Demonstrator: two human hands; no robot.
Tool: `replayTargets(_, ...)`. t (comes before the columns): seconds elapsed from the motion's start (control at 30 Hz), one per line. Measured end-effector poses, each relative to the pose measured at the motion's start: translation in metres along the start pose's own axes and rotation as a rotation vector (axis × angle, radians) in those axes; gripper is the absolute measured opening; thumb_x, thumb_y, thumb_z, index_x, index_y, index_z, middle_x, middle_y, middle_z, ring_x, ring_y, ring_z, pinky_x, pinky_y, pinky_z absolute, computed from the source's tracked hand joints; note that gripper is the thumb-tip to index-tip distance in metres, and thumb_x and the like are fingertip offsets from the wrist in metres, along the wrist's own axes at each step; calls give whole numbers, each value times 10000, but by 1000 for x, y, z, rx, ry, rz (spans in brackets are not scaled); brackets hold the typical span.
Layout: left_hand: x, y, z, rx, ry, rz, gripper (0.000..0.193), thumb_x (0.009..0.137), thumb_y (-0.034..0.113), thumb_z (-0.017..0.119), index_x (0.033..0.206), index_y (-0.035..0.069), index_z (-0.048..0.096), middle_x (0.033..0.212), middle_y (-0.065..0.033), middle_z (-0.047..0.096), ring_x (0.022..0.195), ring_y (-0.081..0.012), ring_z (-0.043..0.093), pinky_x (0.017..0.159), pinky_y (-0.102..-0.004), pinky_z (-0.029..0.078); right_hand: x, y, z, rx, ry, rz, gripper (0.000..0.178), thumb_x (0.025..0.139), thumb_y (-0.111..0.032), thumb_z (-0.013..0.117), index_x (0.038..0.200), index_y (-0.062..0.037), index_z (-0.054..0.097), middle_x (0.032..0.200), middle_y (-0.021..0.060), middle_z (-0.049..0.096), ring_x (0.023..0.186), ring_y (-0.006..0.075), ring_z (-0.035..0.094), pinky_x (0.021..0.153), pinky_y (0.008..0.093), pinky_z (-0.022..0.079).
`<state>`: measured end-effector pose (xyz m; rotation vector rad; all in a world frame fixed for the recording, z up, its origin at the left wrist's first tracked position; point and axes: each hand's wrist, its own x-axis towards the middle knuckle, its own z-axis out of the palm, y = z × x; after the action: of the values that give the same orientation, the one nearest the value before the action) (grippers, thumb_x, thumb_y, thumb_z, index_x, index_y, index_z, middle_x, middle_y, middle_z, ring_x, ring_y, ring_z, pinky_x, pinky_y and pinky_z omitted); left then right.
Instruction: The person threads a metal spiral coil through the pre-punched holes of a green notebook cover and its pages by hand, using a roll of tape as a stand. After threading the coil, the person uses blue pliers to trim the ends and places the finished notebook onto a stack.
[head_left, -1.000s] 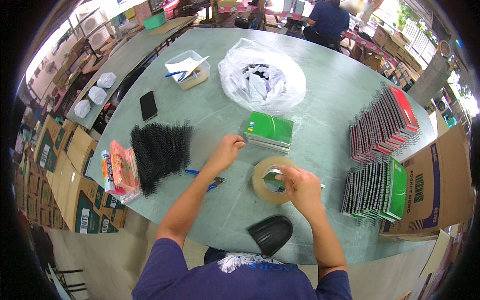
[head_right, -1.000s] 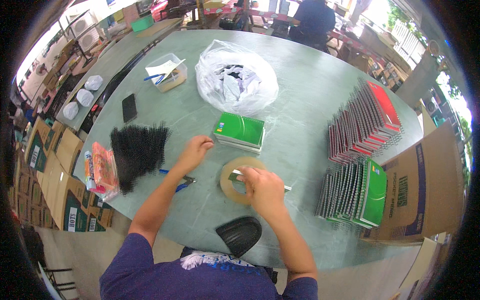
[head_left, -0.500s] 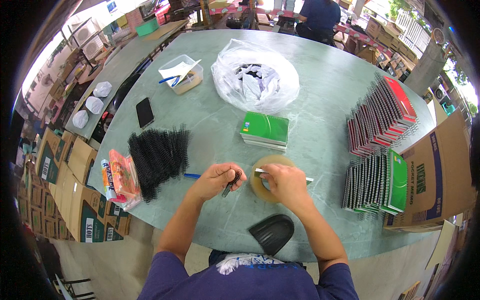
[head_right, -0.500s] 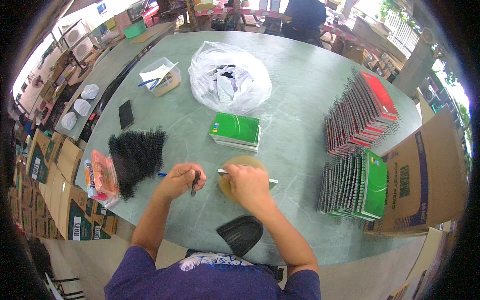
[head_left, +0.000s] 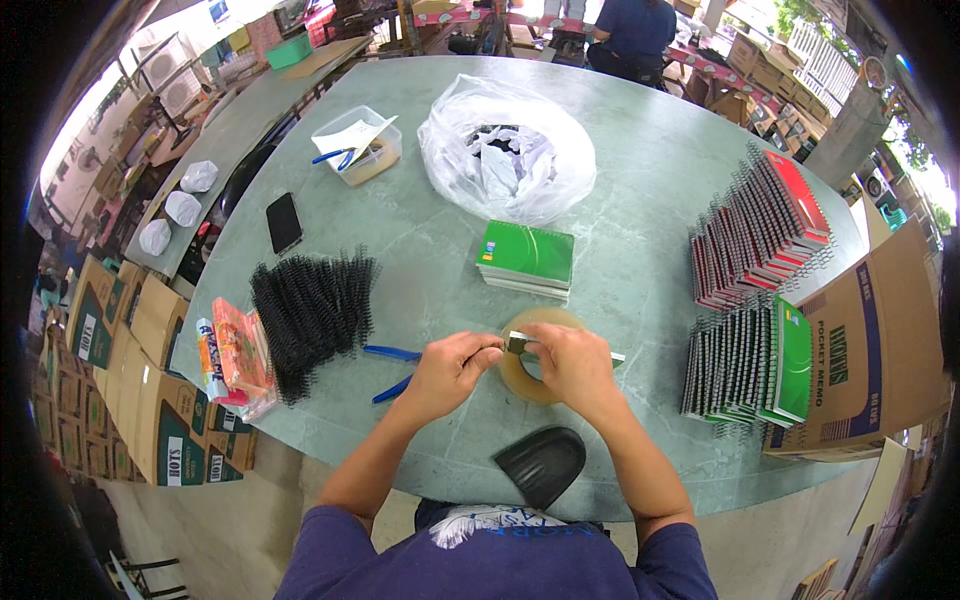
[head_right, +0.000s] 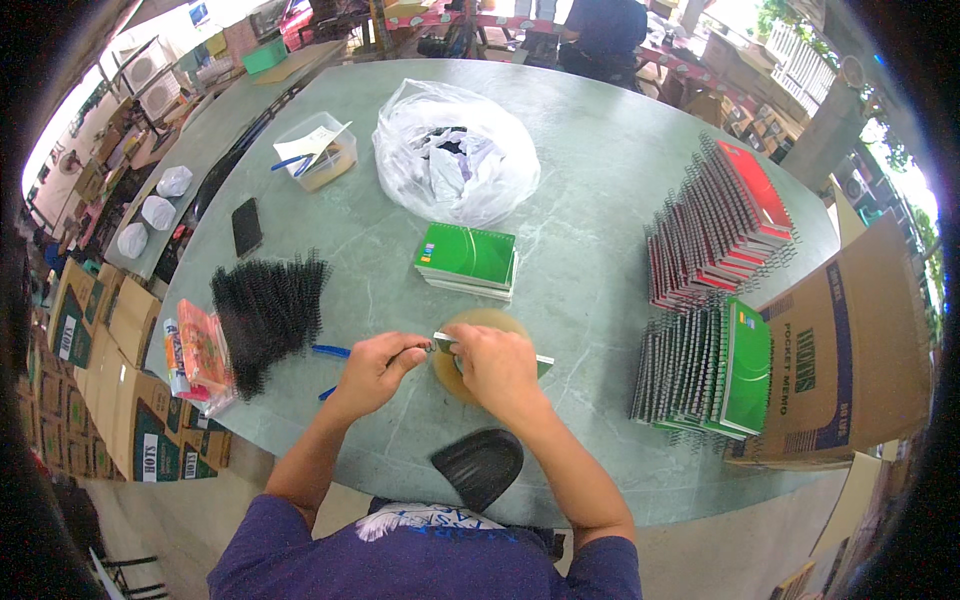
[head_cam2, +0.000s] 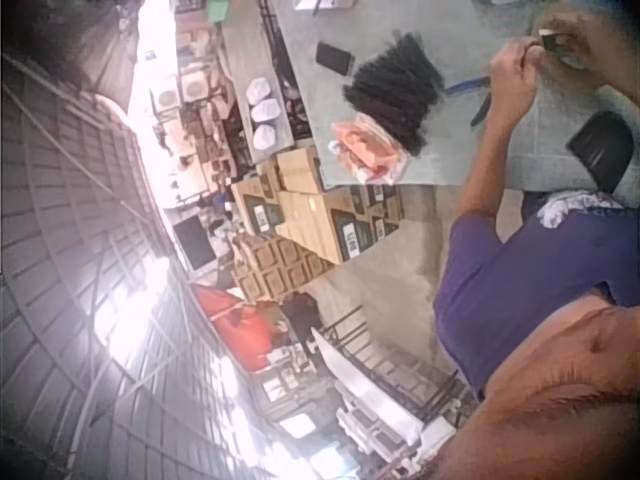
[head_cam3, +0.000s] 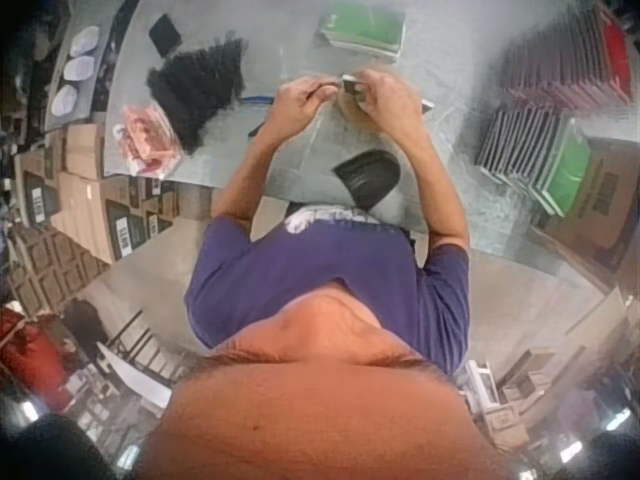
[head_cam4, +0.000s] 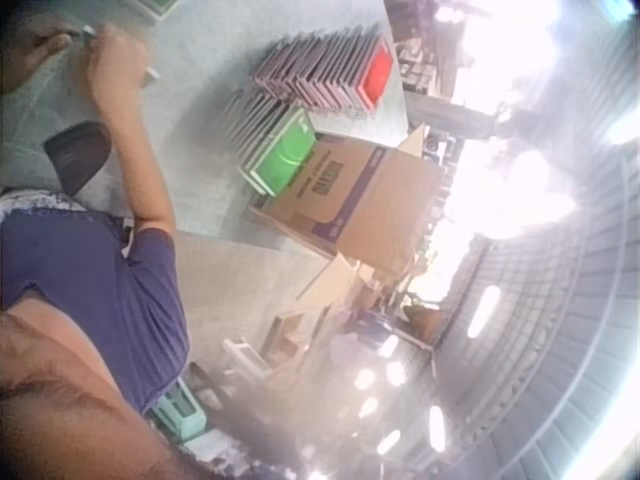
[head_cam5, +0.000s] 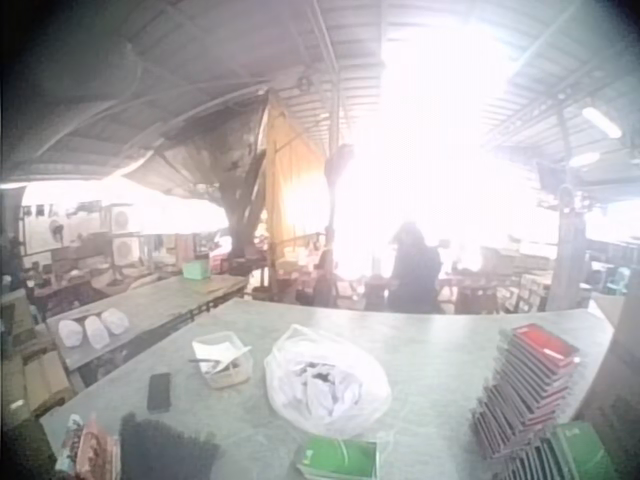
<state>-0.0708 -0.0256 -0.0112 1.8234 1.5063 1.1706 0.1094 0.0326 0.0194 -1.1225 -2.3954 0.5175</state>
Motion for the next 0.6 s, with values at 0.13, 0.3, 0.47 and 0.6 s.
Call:
replayTargets(0.13,1,5,4,-7,19,-30,248,887,220,573,976,-1,642,794,-140,645,635,-190,614,614,-303,486,0,3,2,7,15,-15,159,785,-145,614,935,-115,657,811,89,661,694,291,626,597,391,481)
replayTargets(0.3,0,7,-2,58,-77,-36,281,925,248,505,948,0,636,673,-105,622,588,-166,593,564,-294,464,0,-2,3,8,41,16,150,789,-174,622,919,-116,668,813,87,663,700,289,629,599,389,483)
replayTargets(0.47,3,17,-9,-23,-133,-279,230,900,210,536,853,-8,592,731,-163,604,670,-301,603,612,-365,468,0,-1,7,-2,9,-11,163,779,-179,626,921,-112,667,832,81,665,704,285,629,598,383,484)
replayTargets(0.6,6,6,4,174,97,38,183,836,186,606,927,29,578,847,-163,605,748,-300,608,633,-378,473,-2,0,6,25,23,-46,131,777,-184,617,864,-96,661,790,70,662,708,277,632,623,380,482)
